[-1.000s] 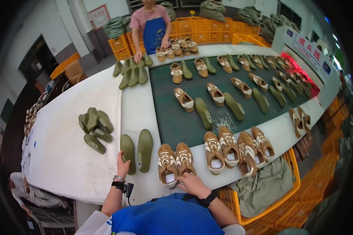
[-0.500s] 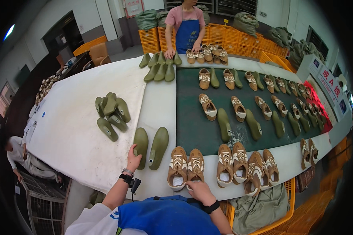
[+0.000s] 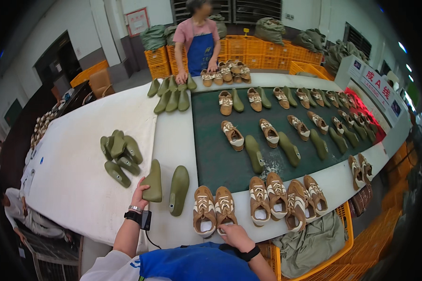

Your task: The person retrieves brown slip-on shoes from a large sack, inserts green shoe lasts into them, and places the assembled shoes onto a conveyor belt. The person repeats this process for multiple pairs of shoes throughout the clip.

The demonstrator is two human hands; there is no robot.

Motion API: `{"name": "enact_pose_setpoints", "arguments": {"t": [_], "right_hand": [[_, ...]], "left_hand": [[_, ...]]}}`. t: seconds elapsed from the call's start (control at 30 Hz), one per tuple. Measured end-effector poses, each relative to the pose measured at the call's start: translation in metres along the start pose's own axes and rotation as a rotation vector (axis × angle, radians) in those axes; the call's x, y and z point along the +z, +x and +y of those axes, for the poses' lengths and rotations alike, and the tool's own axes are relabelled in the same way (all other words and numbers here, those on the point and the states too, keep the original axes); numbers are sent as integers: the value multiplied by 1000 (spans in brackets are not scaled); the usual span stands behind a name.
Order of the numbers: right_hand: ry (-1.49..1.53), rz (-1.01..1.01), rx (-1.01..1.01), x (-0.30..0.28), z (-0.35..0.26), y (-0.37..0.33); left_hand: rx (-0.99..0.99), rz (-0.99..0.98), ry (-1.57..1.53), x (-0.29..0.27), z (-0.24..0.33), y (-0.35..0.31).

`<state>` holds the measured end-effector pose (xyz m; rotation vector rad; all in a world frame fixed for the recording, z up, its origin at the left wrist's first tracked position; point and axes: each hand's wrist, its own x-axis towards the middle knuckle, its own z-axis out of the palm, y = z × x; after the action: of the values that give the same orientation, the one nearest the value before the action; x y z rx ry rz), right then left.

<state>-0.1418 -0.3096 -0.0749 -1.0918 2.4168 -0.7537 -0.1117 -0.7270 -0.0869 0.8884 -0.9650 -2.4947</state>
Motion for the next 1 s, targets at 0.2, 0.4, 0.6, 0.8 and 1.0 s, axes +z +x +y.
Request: {"name": "enact_pose_setpoints", "arguments": {"t": [0.2, 0.4, 0.6, 0.8, 1.0], "right_hand": [[51, 42, -28, 5, 9, -2], [110, 203, -46, 24, 15, 1], [84, 302, -79, 36, 19, 7], [124, 218, 2, 40, 20, 10], [89, 83, 98, 34, 15, 10]], "left_hand": [[-10, -241, 228, 103, -1, 54], [-432, -660, 50, 176, -76, 148], [455, -532, 2296, 176, -171, 175], [394, -556, 2312, 184, -153, 169], [230, -419, 2358, 186, -151, 162]]}}
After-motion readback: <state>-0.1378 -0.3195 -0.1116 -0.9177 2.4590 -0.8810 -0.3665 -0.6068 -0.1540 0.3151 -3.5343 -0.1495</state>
